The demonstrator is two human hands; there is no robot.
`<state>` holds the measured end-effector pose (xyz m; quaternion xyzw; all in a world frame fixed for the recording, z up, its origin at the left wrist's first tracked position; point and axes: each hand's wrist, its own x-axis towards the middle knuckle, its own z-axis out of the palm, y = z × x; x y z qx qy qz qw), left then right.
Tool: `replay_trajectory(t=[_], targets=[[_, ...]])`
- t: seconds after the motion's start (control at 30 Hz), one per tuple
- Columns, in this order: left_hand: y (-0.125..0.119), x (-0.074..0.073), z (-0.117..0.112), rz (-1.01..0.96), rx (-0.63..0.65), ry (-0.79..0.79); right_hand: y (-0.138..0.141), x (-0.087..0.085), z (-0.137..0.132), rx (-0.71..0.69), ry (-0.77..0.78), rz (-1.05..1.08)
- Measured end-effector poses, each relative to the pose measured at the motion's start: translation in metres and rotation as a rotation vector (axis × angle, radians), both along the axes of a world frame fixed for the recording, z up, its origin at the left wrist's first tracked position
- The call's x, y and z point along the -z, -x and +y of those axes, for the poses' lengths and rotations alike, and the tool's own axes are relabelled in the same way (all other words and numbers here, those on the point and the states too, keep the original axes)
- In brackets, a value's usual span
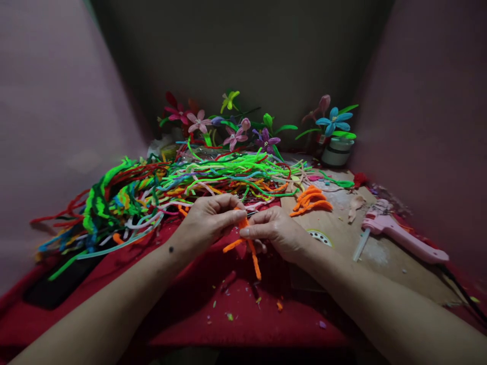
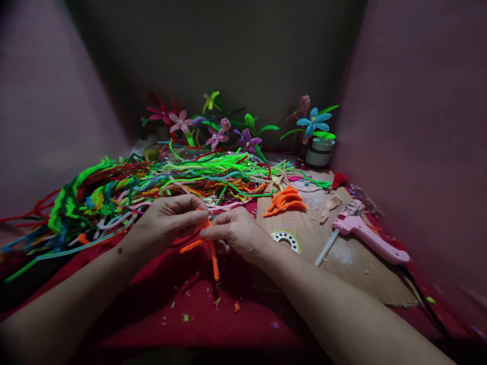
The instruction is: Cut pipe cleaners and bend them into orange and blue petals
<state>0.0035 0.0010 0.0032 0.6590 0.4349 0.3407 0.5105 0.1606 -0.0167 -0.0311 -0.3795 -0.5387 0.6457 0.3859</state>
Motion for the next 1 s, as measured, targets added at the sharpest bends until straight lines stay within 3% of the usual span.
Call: replay_trajectory(t=[0.13,0.2,0.27,0.37,0.43,0.53,0.67,0.73,0.8,0.93,1.0], targets=[[-0.004,0.002,-0.004,0.214,-0.105,-0.328,0.0,0.001,0.0,0.05,0.019,-0.067],[-0.005,0.003,-0.003,0.247,-0.149,-0.407,0.0,0.002,-0.001,0.067,0.024,-0.078],[-0.004,0.004,-0.001,0.212,-0.138,-0.269,0.001,0.002,-0.001,0.061,0.02,-0.058],[-0.001,0.003,0.005,0.107,-0.043,0.07,0.001,0.0,-0.002,0.063,0.009,-0.051],[0.0,0.003,0.008,0.092,-0.02,0.132,0.001,0.0,-0.002,0.079,-0.003,-0.085],[0.0,0.005,0.008,0.162,-0.076,-0.025,0.0,0.001,-0.001,0.082,-0.038,-0.134],[-0.003,0.007,0.005,0.299,-0.165,-0.405,0.0,0.004,0.0,0.091,-0.072,-0.144],[-0.004,0.006,0.005,0.328,-0.185,-0.482,0.0,0.003,0.0,0.107,-0.06,-0.129],[-0.003,0.004,0.007,0.284,-0.155,-0.358,0.001,0.002,0.0,0.119,-0.035,-0.103],[0.0,0.003,0.011,0.076,-0.062,0.047,0.003,-0.002,-0.001,0.138,-0.014,-0.063],[0.001,0.003,0.011,0.05,-0.004,0.108,0.003,-0.001,-0.001,0.142,-0.026,-0.078]])
